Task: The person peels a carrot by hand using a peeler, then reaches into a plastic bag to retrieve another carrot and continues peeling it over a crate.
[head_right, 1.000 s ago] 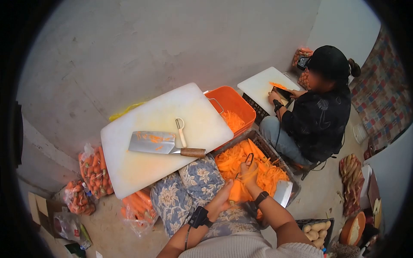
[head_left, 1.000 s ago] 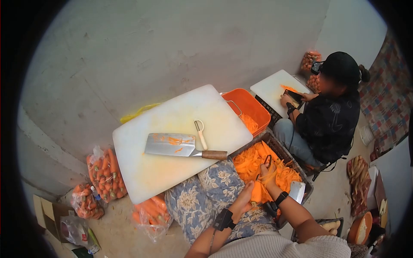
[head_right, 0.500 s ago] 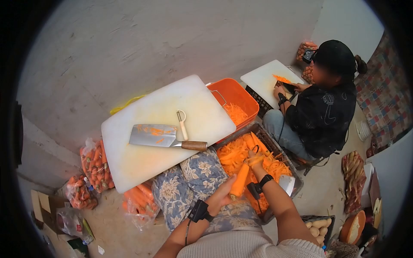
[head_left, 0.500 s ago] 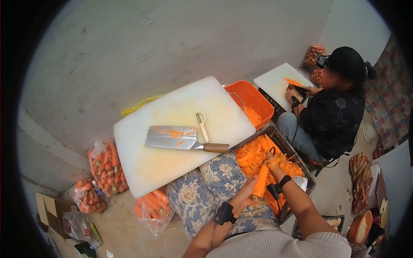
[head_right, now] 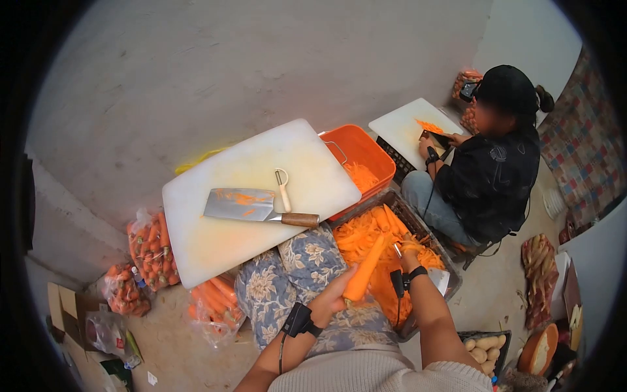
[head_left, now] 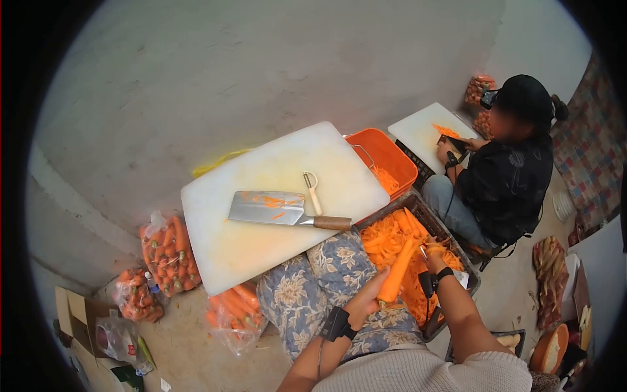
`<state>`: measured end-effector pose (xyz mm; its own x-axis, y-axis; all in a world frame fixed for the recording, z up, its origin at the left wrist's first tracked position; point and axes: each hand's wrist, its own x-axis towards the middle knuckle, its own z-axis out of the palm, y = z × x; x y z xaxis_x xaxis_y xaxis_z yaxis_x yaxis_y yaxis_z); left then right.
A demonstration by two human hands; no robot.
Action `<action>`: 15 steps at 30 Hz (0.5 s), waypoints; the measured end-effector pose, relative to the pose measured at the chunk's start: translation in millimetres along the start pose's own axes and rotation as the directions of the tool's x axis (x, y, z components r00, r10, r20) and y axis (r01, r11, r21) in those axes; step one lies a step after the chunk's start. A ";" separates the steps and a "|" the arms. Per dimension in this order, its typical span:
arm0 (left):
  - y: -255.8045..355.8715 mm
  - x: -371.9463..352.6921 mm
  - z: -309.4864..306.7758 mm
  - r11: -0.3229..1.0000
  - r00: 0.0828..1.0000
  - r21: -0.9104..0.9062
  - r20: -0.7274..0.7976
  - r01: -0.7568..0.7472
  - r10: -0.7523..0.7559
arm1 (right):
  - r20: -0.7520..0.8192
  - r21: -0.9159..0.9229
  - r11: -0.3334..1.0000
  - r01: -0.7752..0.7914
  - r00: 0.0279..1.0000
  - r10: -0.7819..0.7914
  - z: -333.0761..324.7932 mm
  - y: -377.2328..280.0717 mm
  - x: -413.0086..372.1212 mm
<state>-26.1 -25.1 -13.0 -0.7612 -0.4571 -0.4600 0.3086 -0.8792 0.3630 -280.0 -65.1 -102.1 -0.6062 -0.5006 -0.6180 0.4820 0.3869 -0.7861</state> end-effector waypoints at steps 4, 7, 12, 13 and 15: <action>-4.8 16.8 -14.9 0.957 0.998 -0.284 0.050 0.057 -0.045 | 0.092 -0.130 0.977 0.169 0.983 -0.158 -15.5 24.9 -1.2; -10.7 19.6 -16.9 0.954 0.997 -0.301 0.073 0.012 0.010 | 0.129 -0.106 0.946 0.308 0.947 -0.294 10.4 19.4 -83.8; -5.2 8.7 2.9 0.949 0.991 -0.290 0.012 -0.127 0.137 | 0.223 0.091 0.827 0.555 0.798 -0.560 48.6 11.4 -193.7; -6.2 11.3 -0.4 0.949 0.990 -0.290 0.012 -0.128 0.137 | 0.277 0.069 0.740 0.669 0.700 -0.658 52.9 15.5 -196.7; -6.5 14.1 -7.0 0.973 1.000 -0.231 0.004 -0.024 0.026 | 0.331 0.055 0.637 0.769 0.588 -0.738 55.4 17.4 -198.0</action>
<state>-34.8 -26.7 -27.4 -0.7552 -0.4794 -0.4470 0.4506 -0.8750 0.1770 -116.6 -2.1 7.0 -0.5030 -0.8362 0.2186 -0.1240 -0.1805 -0.9757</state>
